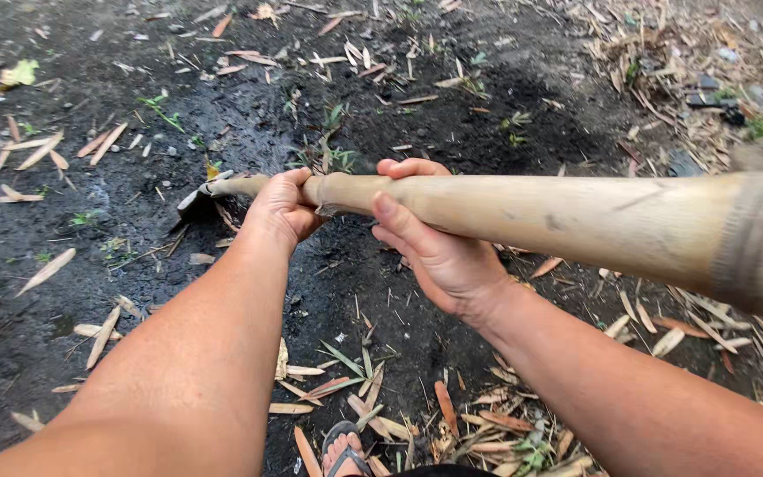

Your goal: The person digs and loosens the ground using a hoe.

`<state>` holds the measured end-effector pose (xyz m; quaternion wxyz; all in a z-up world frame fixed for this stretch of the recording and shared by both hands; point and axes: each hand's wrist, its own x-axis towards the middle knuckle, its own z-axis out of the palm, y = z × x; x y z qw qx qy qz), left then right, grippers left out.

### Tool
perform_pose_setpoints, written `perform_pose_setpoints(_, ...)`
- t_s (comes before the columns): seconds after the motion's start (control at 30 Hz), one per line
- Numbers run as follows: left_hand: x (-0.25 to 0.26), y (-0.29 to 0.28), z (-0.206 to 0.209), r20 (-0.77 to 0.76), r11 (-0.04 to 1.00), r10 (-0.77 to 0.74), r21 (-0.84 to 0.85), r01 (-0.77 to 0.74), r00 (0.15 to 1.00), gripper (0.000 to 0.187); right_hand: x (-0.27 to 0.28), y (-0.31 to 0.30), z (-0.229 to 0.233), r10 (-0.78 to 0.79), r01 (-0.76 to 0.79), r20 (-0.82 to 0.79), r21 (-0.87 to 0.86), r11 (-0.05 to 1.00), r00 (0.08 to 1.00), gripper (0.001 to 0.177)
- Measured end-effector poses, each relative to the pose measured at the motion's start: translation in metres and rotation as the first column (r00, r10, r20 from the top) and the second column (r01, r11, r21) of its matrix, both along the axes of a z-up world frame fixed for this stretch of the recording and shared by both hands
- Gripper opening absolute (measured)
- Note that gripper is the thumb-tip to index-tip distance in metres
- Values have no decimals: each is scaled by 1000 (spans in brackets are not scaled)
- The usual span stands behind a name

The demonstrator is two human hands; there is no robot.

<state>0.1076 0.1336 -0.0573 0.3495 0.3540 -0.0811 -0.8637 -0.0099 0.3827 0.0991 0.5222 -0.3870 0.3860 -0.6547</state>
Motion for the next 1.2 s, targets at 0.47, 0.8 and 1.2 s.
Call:
perform_pose_setpoints(0.47, -59, 118, 47, -109, 974, 198, 130, -183, 974, 30, -61, 92, 95, -45, 44, -40, -29, 999, 998, 33)
perform_pose_setpoints(0.8, -40, 94, 2, 67, 882, 391, 259, -395, 918, 31, -66, 121, 78, 95, -77, 78, -209, 975, 992, 32)
perform_pose_setpoints(1.2, 42, 51, -33, 263, 984, 37, 159, -82, 964, 36, -15, 81, 2, 151, -162, -142, -63, 985, 978, 43)
